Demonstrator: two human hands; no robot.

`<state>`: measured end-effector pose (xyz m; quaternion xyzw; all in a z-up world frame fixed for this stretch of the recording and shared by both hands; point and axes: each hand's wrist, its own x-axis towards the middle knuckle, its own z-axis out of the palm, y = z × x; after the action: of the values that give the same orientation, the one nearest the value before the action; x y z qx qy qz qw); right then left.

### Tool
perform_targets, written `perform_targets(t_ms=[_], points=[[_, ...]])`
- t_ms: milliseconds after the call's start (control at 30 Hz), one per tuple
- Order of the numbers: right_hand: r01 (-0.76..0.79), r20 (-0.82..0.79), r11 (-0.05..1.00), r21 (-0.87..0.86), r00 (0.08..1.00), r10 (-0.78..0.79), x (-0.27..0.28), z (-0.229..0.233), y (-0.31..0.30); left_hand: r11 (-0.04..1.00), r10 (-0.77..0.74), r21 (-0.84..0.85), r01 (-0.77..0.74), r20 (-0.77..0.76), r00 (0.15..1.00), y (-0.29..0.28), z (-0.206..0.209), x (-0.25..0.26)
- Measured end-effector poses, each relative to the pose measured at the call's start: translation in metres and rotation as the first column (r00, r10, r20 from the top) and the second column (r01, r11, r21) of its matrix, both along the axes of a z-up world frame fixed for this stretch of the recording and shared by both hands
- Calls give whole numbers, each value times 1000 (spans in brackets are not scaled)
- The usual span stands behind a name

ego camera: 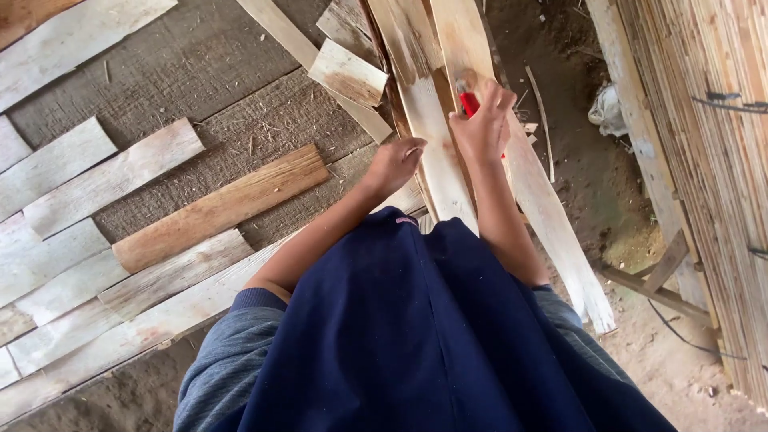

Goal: The person uses a red utility knife to cut and trim thin wooden planks on a wooden workbench. They repeatedly position planks, score them with the knife, and break off sections, then place the trimmed pieces into a growing stack.

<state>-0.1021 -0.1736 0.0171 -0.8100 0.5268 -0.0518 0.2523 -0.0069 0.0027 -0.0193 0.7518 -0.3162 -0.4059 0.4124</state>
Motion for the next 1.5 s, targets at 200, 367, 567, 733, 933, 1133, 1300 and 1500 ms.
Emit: perform_targets(t_ms=[200,367,567,733,933,1133,1300,1500], points=[[86,118,995,49,989,-91,-3,77,10,999,-43,12,42,118,992,1,12,0],[-17,261,916,-401,956,132,-22,79,9,990,-125,86,116,107,986,-1,37,0],[-82,298,888,-452,925,237,-28,98,37,952,-62,-301,-63,-387,920,5,112,5],[-279,320,852,-444,838,442,-22,129,81,780,-20,-447,-438,-718,696,13,127,28],[-488,288,745,-455,711,642,-15,134,111,576,270,-333,-746,-784,559,57,121,61],[-149,552,924,-352,765,333,-9,124,89,396,568,-206,-895,-711,415,117,141,83],[12,475,993,121,877,-68,1,138,97,203,709,-309,-929,-608,357,159,112,113],[-440,334,861,-255,795,506,30,78,126,81,718,-328,-941,-636,283,190,112,115]])
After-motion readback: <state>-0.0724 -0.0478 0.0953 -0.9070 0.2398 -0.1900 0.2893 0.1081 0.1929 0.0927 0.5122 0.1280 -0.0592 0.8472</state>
